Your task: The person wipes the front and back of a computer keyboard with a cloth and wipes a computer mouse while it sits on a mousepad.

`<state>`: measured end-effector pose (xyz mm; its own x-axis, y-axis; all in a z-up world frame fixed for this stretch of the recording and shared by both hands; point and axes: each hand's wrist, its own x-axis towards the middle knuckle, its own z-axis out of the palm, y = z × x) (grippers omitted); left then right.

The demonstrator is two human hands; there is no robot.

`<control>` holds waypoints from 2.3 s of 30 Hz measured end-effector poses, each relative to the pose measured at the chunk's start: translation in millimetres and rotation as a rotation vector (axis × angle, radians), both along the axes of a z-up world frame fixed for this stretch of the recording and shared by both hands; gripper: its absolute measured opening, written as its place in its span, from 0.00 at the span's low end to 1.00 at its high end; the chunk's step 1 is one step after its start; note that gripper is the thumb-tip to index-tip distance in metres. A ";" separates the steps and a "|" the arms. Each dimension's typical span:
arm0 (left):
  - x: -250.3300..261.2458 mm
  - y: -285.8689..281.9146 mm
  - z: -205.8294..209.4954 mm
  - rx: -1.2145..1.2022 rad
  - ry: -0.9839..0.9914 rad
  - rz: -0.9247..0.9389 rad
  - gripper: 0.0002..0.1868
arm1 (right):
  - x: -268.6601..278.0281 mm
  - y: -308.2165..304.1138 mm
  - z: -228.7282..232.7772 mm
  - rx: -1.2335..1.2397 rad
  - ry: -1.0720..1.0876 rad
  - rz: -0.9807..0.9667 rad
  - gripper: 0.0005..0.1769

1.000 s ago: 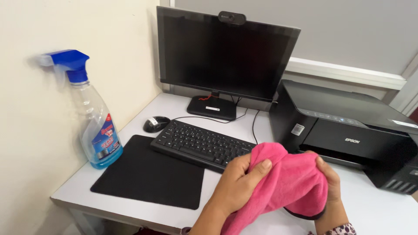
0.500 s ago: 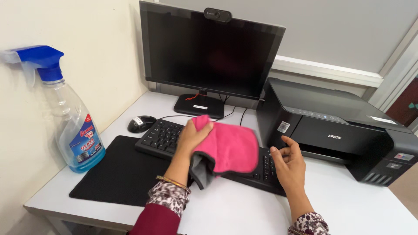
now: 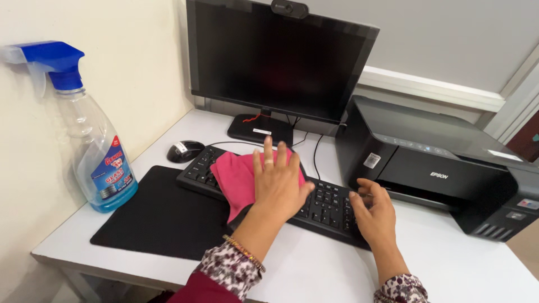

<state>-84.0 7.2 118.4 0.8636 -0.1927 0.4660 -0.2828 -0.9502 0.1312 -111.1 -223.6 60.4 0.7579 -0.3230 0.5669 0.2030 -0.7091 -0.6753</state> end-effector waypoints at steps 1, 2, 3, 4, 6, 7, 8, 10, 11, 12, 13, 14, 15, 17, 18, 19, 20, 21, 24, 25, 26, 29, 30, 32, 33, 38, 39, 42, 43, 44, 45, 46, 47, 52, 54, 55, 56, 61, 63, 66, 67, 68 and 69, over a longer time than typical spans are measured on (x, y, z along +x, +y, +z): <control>-2.9 -2.2 -5.0 -0.018 0.203 -0.063 0.52 | 1.0 -1.8 -3.2 -0.059 0.004 -0.011 0.21; -2.1 2.4 -8.1 0.000 0.274 -0.017 0.52 | 1.5 -4.4 -6.1 -0.099 0.029 -0.027 0.21; -0.4 13.0 -11.2 0.018 0.344 0.029 0.53 | 1.8 -6.8 -8.6 -0.139 0.054 -0.042 0.21; 2.3 21.4 -12.6 0.037 0.410 0.075 0.54 | 3.2 -9.3 -9.3 -0.178 0.075 -0.058 0.21; 10.5 28.4 -13.0 0.009 0.430 0.085 0.53 | 5.8 -11.7 -11.1 -0.224 0.152 -0.119 0.21; 16.0 33.0 -13.2 -0.005 0.441 0.090 0.53 | 6.9 -12.7 -12.0 -0.246 0.191 -0.149 0.22; 21.9 40.8 -14.3 -0.026 0.445 0.122 0.53 | 7.6 -14.2 -12.8 -0.233 0.240 -0.155 0.22; 37.9 60.0 -17.2 -0.067 0.451 0.182 0.52 | 9.2 -19.7 -15.3 -0.202 0.337 -0.169 0.23; 46.2 72.1 -20.3 -0.064 0.441 0.229 0.50 | 11.8 -21.8 -17.8 -0.202 0.320 -0.146 0.24; 54.4 84.6 -24.2 -0.060 0.433 0.276 0.48 | 14.4 -23.9 -21.0 -0.199 0.306 -0.125 0.25; 63.8 96.9 -27.2 -0.076 0.419 0.296 0.45 | 16.2 -27.3 -24.1 -0.197 0.292 -0.103 0.26; 73.4 108.3 -30.2 -0.094 0.405 0.317 0.43 | 18.0 -30.9 -26.5 -0.157 0.286 -0.096 0.26; 81.8 114.3 -34.5 -0.111 0.392 0.338 0.40 | 20.4 -34.0 -28.1 -0.117 0.279 -0.089 0.27; 92.0 118.4 -46.1 -0.080 0.336 0.329 0.35 | 23.7 -37.7 -29.8 -0.057 0.256 -0.077 0.27; 94.8 119.4 -50.7 -0.064 0.309 0.325 0.32 | 23.8 -39.0 -30.2 -0.036 0.241 -0.073 0.27; 97.0 117.9 -54.0 -0.051 0.289 0.318 0.30 | 24.0 -38.8 -30.5 -0.014 0.226 -0.070 0.27; 98.6 112.7 -56.5 -0.039 0.270 0.309 0.28 | 24.1 -38.3 -30.4 0.010 0.247 -0.082 0.27; 99.3 106.7 -57.8 -0.026 0.250 0.300 0.26 | 23.7 -37.7 -29.6 0.035 0.268 -0.093 0.27; 97.6 84.2 -55.4 -0.018 0.227 0.214 0.25 | 22.1 -35.5 -25.6 0.070 0.310 -0.105 0.26; 95.8 73.9 -55.0 0.011 0.245 0.176 0.24 | 21.6 -34.8 -24.9 0.076 0.320 -0.104 0.25; 93.9 61.4 -54.9 0.041 0.263 0.139 0.23 | 21.3 -34.3 -24.5 0.073 0.320 -0.104 0.25; 89.6 19.6 -56.6 0.088 0.191 0.006 0.23 | 21.3 -33.2 -24.6 0.058 0.314 -0.098 0.25; 87.3 5.4 -57.6 0.096 0.143 -0.035 0.24 | 21.4 -33.4 -24.8 0.046 0.307 -0.094 0.25; 82.0 -22.4 -57.4 0.190 0.164 -0.107 0.19 | 21.5 -33.3 -25.0 0.028 0.301 -0.088 0.25; 79.5 -32.4 -56.7 0.180 0.165 -0.141 0.19 | 21.7 -32.8 -25.2 0.023 0.301 -0.087 0.25; 74.0 -56.7 -59.6 0.166 0.159 -0.281 0.19 | 21.2 -30.8 -24.3 0.005 0.291 -0.079 0.25; 73.6 -55.1 -61.8 0.139 0.158 -0.300 0.19 | 20.7 -30.6 -23.9 0.010 0.286 -0.073 0.25; 70.8 -48.0 -65.7 0.100 0.148 -0.358 0.18 | 21.2 -30.7 -23.2 -0.009 0.280 -0.074 0.24; 68.7 -45.5 -65.7 0.111 0.142 -0.374 0.19 | 21.4 -30.6 -23.6 -0.023 0.279 -0.077 0.23; 65.9 -43.1 -64.9 0.122 0.136 -0.387 0.19 | 21.6 -30.7 -24.1 -0.022 0.272 -0.073 0.23; 62.2 -41.5 -63.6 0.126 0.137 -0.402 0.19 | 21.6 -31.2 -24.6 -0.022 0.264 -0.070 0.23; 57.5 -39.8 -62.2 0.128 0.138 -0.416 0.19 | 21.6 -31.7 -25.3 -0.024 0.257 -0.066 0.23; 52.1 -37.7 -60.7 0.130 0.139 -0.430 0.19 | 21.9 -31.8 -26.3 -0.028 0.253 -0.064 0.23; 16.2 -25.5 -56.4 0.136 0.087 -0.480 0.18 | 25.2 -34.5 -29.7 -0.045 0.238 -0.064 0.23; 1.9 -22.4 -54.1 0.137 0.083 -0.489 0.18 | 25.7 -35.1 -30.1 -0.058 0.246 -0.073 0.23; -5.2 -21.6 -53.3 0.138 0.095 -0.490 0.18 | 25.9 -35.2 -29.9 -0.065 0.251 -0.077 0.22; -12.0 -21.2 -52.6 0.139 0.107 -0.490 0.18 | 26.0 -35.2 -29.7 -0.057 0.253 -0.078 0.22; -35.3 -28.4 -55.2 0.070 0.087 -0.501 0.17 | 26.2 -34.3 -28.8 -0.024 0.279 -0.088 0.23; -37.5 -33.7 -58.2 0.042 0.065 -0.512 0.18 | 26.5 -35.4 -29.5 -0.041 0.269 -0.086 0.23; -38.0 -45.3 -59.5 0.010 0.063 -0.536 0.20 | 28.1 -37.3 -32.0 -0.056 0.232 -0.075 0.23; -40.0 -50.6 -59.9 0.026 0.089 -0.533 0.20 | 29.0 -38.2 -32.5 -0.059 0.216 -0.071 0.23; -42.1 -56.5 -60.1 0.040 0.117 -0.533 0.20 | 29.4 -39.4 -33.2 -0.061 0.205 -0.063 0.23; -43.0 -62.2 -59.8 0.062 0.122 -0.512 0.20 | 30.2 -39.9 -34.1 -0.062 0.194 -0.054 0.22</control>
<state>-127.0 -55.0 58.6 0.6987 -0.6283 0.3423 -0.6992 -0.7011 0.1403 -81.0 -263.5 26.3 0.8374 -0.3350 0.4319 0.0338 -0.7569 -0.6526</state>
